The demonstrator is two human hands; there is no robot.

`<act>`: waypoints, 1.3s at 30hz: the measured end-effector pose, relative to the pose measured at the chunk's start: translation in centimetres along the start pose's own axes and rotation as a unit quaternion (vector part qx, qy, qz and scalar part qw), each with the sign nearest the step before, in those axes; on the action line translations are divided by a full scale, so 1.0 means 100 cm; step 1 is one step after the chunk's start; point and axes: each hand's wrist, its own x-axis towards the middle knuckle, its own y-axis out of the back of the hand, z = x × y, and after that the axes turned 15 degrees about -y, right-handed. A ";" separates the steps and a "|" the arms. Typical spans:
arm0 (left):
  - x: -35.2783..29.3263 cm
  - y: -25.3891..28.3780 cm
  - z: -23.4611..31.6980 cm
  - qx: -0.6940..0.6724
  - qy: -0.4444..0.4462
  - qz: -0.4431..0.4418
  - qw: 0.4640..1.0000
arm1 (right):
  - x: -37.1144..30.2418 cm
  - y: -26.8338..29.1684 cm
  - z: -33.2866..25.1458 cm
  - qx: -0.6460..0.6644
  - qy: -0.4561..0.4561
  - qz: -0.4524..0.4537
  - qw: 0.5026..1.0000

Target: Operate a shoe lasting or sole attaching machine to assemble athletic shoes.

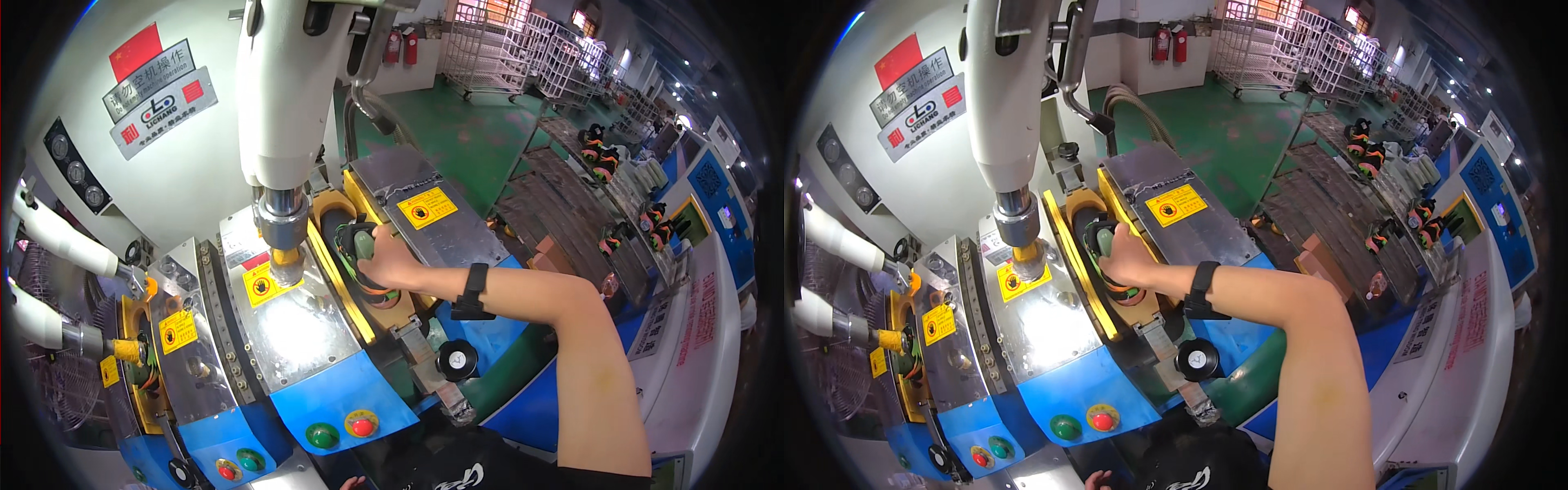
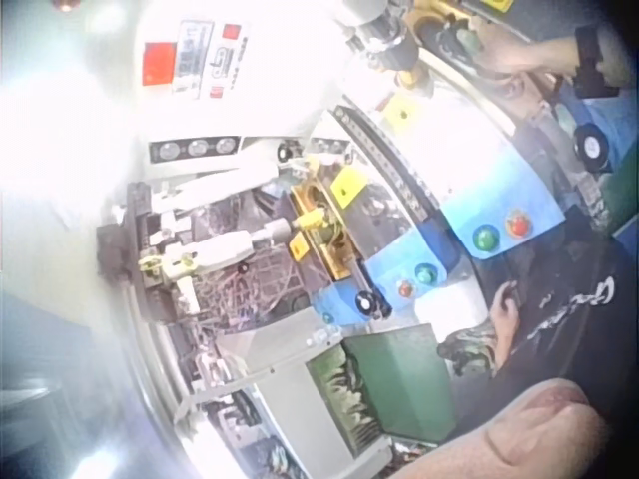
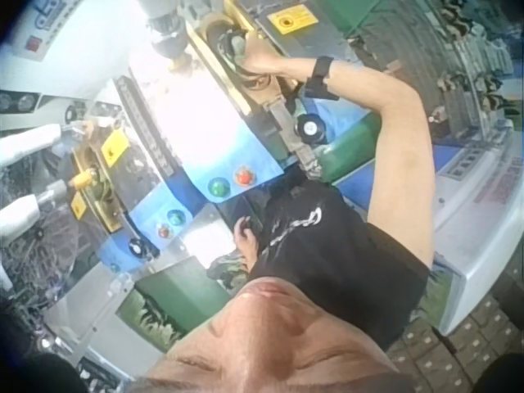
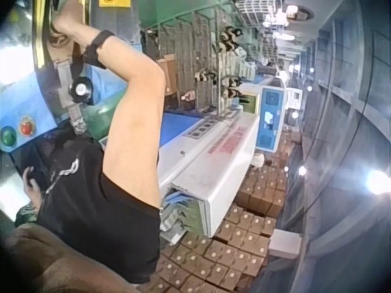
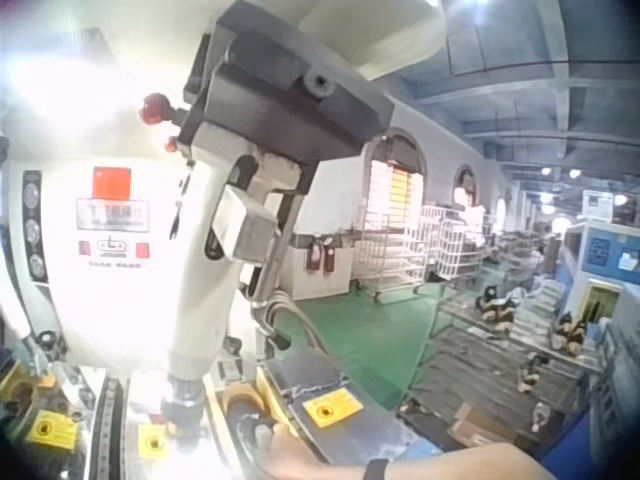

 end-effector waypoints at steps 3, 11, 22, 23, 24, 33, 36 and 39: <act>0.000 -0.002 0.004 -0.023 0.020 0.048 0.998 | 0.009 -0.006 -0.004 0.060 -0.003 0.036 0.998; 0.020 0.008 0.016 0.003 -0.072 -0.024 0.997 | -0.012 -0.001 0.007 0.105 0.058 0.070 0.990; 0.021 0.037 0.012 0.017 -0.065 0.061 0.996 | -0.119 0.004 0.072 -0.062 0.107 0.076 0.989; 0.021 0.035 0.013 0.014 -0.062 0.058 0.996 | -0.120 -0.003 0.075 -0.112 0.188 0.018 0.975; 0.021 0.034 0.015 0.014 -0.056 0.056 0.997 | -0.119 -0.010 0.077 -0.138 0.293 -0.052 0.945; 0.033 0.028 0.028 -0.013 -0.113 0.035 0.993 | -0.119 -0.012 0.076 -0.257 0.417 -0.241 0.838; 0.040 0.036 0.028 -0.007 -0.130 0.081 0.988 | -0.123 -0.006 0.073 -0.182 0.408 -0.214 0.869; 0.044 0.045 0.029 0.004 -0.159 0.079 0.984 | -0.126 -0.004 0.075 -0.115 0.292 -0.062 0.948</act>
